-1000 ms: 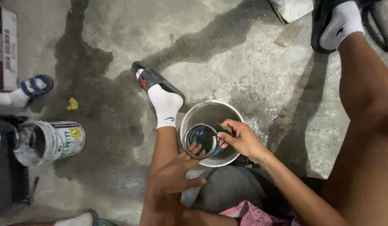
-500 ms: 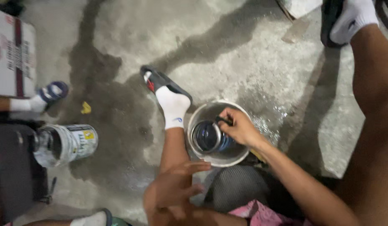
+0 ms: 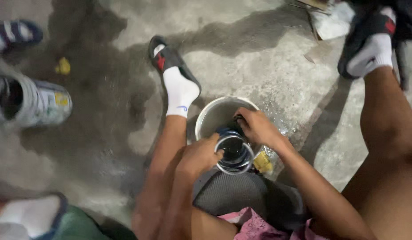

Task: The person sits on the floor and washes a car coil spring in a bucket of water, scrubbing and turning the spring by hand to clean its coils. They lift the spring out of the bucket and continue rubbing the coils while holding it above the bucket.

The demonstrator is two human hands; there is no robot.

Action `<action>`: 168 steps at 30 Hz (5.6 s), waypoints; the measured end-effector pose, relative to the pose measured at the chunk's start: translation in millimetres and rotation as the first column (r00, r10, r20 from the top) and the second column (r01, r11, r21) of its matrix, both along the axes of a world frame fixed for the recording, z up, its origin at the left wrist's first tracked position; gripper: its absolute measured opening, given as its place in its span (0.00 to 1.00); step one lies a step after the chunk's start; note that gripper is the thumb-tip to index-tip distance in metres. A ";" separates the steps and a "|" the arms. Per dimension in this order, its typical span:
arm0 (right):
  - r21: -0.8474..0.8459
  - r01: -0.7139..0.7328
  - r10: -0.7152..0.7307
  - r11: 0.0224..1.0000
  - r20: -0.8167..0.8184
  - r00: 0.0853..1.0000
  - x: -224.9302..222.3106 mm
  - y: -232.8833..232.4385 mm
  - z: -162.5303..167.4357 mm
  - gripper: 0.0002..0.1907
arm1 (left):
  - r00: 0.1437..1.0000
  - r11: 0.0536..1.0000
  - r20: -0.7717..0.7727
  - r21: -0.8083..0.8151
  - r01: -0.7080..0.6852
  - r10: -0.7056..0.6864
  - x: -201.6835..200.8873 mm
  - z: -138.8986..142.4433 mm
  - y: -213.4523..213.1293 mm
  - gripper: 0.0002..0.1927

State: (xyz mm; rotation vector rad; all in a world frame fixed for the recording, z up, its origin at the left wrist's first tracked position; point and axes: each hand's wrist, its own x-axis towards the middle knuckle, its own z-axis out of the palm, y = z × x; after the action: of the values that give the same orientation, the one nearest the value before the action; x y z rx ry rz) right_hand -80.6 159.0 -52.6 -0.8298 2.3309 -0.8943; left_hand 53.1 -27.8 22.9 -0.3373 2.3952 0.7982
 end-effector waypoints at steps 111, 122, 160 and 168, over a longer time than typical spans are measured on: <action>-0.302 -0.588 0.615 0.750 -0.009 0.789 -20.1 8.1 44.5 0.23 | 0.999 0.991 0.018 0.131 0.041 -0.044 -7.1 -21.1 2.4 0.17; -0.258 -0.658 0.650 0.707 -0.130 0.749 -19.3 12.1 59.1 0.23 | 1.000 0.999 -0.016 0.039 0.016 -0.016 -2.1 -35.1 13.8 0.12; -0.317 -0.612 0.626 0.724 -0.070 0.777 -21.1 14.6 51.0 0.22 | 0.987 0.990 0.152 0.133 0.036 -0.056 -7.1 -29.4 5.6 0.20; -0.317 -0.498 0.525 0.807 -0.002 0.851 -16.2 42.0 61.3 0.25 | 0.996 0.992 0.005 0.094 0.085 -0.086 -6.9 -39.0 10.5 0.17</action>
State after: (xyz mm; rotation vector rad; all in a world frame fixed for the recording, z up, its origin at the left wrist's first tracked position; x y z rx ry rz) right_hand -96.8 200.9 8.7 -1.4354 1.7628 -1.0266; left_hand 46.2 -17.3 -16.0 -0.1984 2.3376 0.8648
